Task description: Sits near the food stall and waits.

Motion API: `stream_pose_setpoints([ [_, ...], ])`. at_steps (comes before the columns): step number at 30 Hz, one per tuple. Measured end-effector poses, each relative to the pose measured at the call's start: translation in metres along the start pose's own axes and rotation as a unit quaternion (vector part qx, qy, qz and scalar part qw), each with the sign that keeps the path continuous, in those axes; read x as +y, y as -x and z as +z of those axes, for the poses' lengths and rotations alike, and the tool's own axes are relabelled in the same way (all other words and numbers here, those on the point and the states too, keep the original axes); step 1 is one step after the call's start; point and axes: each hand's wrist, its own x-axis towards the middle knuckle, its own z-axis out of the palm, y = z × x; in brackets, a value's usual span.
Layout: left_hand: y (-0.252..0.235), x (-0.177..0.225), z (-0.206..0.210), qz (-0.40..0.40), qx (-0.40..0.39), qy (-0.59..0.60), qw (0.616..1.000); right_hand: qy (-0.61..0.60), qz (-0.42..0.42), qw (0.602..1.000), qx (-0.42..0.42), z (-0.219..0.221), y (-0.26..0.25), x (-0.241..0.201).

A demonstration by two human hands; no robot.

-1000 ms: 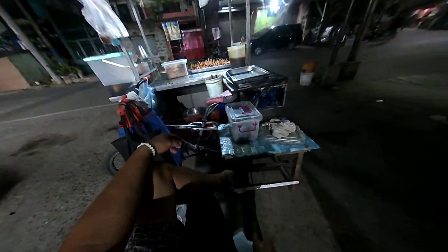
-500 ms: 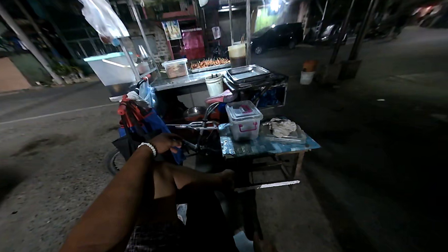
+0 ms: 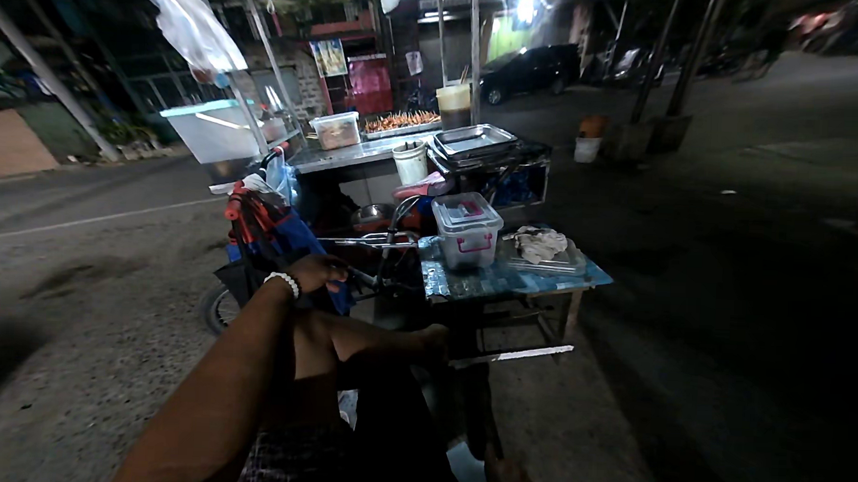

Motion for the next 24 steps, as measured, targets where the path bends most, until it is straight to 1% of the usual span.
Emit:
stream_pose_setpoints([
  [5, -0.001, 0.001, 0.001, -0.003, 0.006, -0.005, 1.0, -0.003, 0.004, 1.0, 0.004, 0.002, -0.003, 0.002],
  [7, -0.002, 0.001, 0.001, 0.004, 0.005, -0.01, 1.0, -0.005, -0.014, 1.0, 0.007, 0.0, 0.0, 0.003],
  [9, 0.001, 0.002, 0.001, 0.008, 0.006, -0.017, 1.0, 0.009, -0.053, 0.999, 0.002, -0.004, 0.004, 0.004],
  [13, 0.005, 0.005, 0.001, 0.008, 0.012, -0.014, 1.0, -0.041, -0.06, 0.997, 0.006, -0.005, 0.005, 0.01],
  [15, 0.001, 0.003, 0.001, 0.008, 0.015, -0.01, 1.0, -0.019, -0.078, 0.997, 0.0, -0.009, 0.01, 0.011],
  [16, 0.001, 0.003, 0.001, 0.006, 0.014, -0.008, 1.0, -0.017, -0.076, 0.997, 0.002, -0.009, 0.011, 0.01],
  [20, -0.001, 0.0, 0.001, -0.006, 0.016, -0.006, 1.0, -0.104, 0.003, 0.995, -0.002, -0.009, 0.008, 0.005],
  [24, -0.008, -0.005, -0.001, -0.011, 0.01, 0.005, 1.0, -0.08, 0.02, 0.996, -0.016, -0.01, 0.008, 0.001],
])
